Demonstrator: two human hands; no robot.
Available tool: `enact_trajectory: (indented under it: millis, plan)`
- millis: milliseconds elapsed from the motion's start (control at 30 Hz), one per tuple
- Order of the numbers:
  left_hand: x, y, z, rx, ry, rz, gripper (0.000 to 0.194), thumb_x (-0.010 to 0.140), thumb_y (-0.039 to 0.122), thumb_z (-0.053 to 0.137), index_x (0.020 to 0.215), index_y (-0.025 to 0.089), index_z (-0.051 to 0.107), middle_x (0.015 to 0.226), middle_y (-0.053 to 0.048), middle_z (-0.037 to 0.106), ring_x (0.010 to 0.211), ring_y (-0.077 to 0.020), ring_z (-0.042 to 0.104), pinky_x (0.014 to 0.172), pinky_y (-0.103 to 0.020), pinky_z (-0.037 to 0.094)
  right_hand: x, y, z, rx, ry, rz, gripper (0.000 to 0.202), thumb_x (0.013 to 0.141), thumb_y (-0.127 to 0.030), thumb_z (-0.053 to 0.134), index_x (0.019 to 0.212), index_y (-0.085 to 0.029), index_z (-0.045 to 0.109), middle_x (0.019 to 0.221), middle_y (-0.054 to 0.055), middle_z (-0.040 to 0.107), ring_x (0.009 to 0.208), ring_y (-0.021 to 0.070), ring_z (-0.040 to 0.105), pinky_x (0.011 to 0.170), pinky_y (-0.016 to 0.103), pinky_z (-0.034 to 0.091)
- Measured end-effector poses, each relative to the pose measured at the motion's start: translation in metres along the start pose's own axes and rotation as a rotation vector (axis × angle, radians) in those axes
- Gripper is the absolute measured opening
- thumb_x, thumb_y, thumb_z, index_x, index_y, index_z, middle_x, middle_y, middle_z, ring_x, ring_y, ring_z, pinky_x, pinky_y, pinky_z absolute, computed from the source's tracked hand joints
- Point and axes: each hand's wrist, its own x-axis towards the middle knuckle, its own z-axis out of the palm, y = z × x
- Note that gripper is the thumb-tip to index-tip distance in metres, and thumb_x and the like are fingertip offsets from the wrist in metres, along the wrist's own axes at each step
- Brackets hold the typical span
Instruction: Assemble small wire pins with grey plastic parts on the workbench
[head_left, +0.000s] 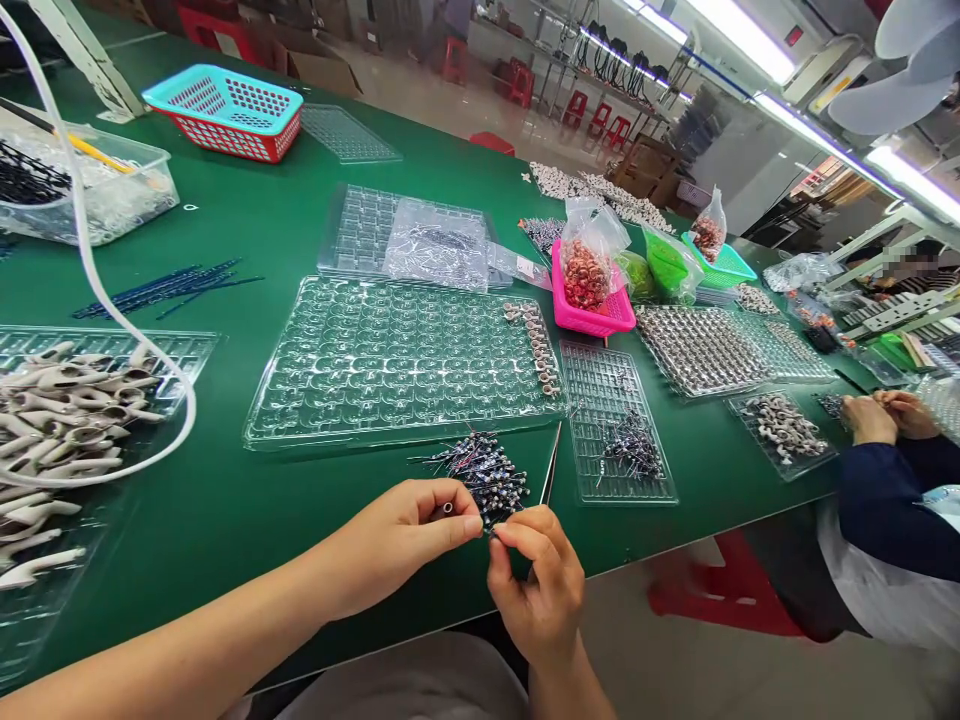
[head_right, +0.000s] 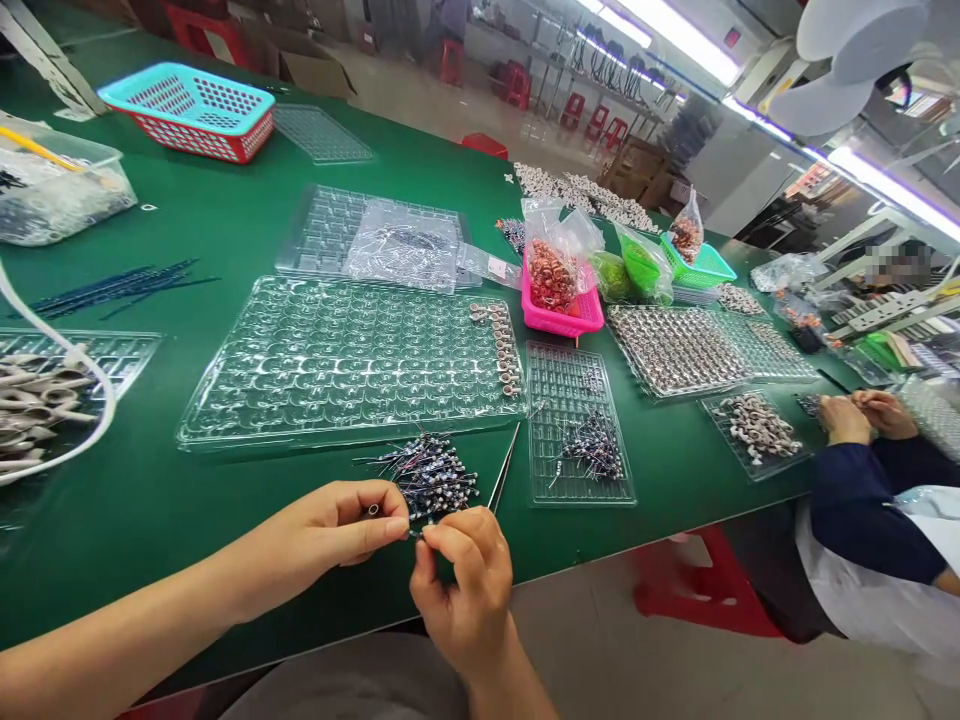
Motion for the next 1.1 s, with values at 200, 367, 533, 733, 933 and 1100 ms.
enact_trajectory:
  millis: [200,367,533,733,933,1100]
  plan:
    - [0.0,-0.003,0.001,-0.077,-0.014,-0.042,0.031,0.084,0.046,0.061,0.077,0.017,0.055,0.062,0.006,0.039,0.06,-0.0115,0.032,0.055,-0.024,0.026,-0.003,0.0,-0.001,0.019,0.001,0.028,0.03,0.086,-0.003,0.062,0.11,-0.022,0.059,0.089,0.004,0.065,0.08,0.0154,0.061,0.071,0.032,0.055]
    - [0.001,-0.006,0.005,-0.084,0.034,0.0,0.026,0.081,0.041,0.062,0.075,0.017,0.055,0.06,0.007,0.039,0.059,-0.0109,0.03,0.054,-0.024,0.024,-0.005,-0.001,-0.002,-0.002,-0.007,0.072,0.021,0.088,-0.007,0.06,0.103,-0.021,0.06,0.087,0.003,0.066,0.08,0.0154,0.064,0.071,0.03,0.055]
    - [0.002,-0.005,0.012,-0.07,0.129,0.052,0.022,0.076,0.037,0.063,0.073,0.016,0.056,0.06,0.005,0.043,0.06,-0.0112,0.035,0.055,-0.024,0.028,-0.007,0.009,-0.002,0.014,0.038,0.078,0.013,0.087,-0.012,0.061,0.095,-0.022,0.063,0.08,0.002,0.068,0.07,0.0148,0.067,0.068,0.027,0.056]
    - [-0.003,0.003,0.015,0.056,0.174,0.105,0.02,0.078,0.035,0.06,0.071,0.017,0.054,0.058,0.004,0.045,0.057,-0.0115,0.039,0.053,-0.025,0.029,-0.002,0.013,-0.007,0.089,0.001,0.101,0.009,0.086,-0.014,0.061,0.089,-0.022,0.063,0.074,0.001,0.067,0.066,0.0147,0.066,0.06,0.024,0.053]
    - [-0.01,0.007,0.013,0.269,0.201,0.236,0.019,0.085,0.031,0.053,0.071,0.019,0.054,0.066,0.002,0.048,0.063,-0.013,0.042,0.059,-0.025,0.034,-0.001,0.001,-0.007,0.184,-0.002,0.257,0.011,0.09,-0.012,0.053,0.087,-0.022,0.058,0.074,-0.001,0.057,0.068,0.0126,0.058,0.062,0.024,0.049]
    - [-0.008,0.003,0.011,0.336,0.174,0.254,0.021,0.088,0.03,0.049,0.071,0.02,0.053,0.068,0.002,0.05,0.064,-0.0137,0.044,0.059,-0.024,0.036,-0.004,0.002,-0.003,0.248,0.019,0.319,0.011,0.089,-0.012,0.052,0.083,-0.021,0.056,0.071,-0.002,0.053,0.066,0.0119,0.053,0.06,0.024,0.044]
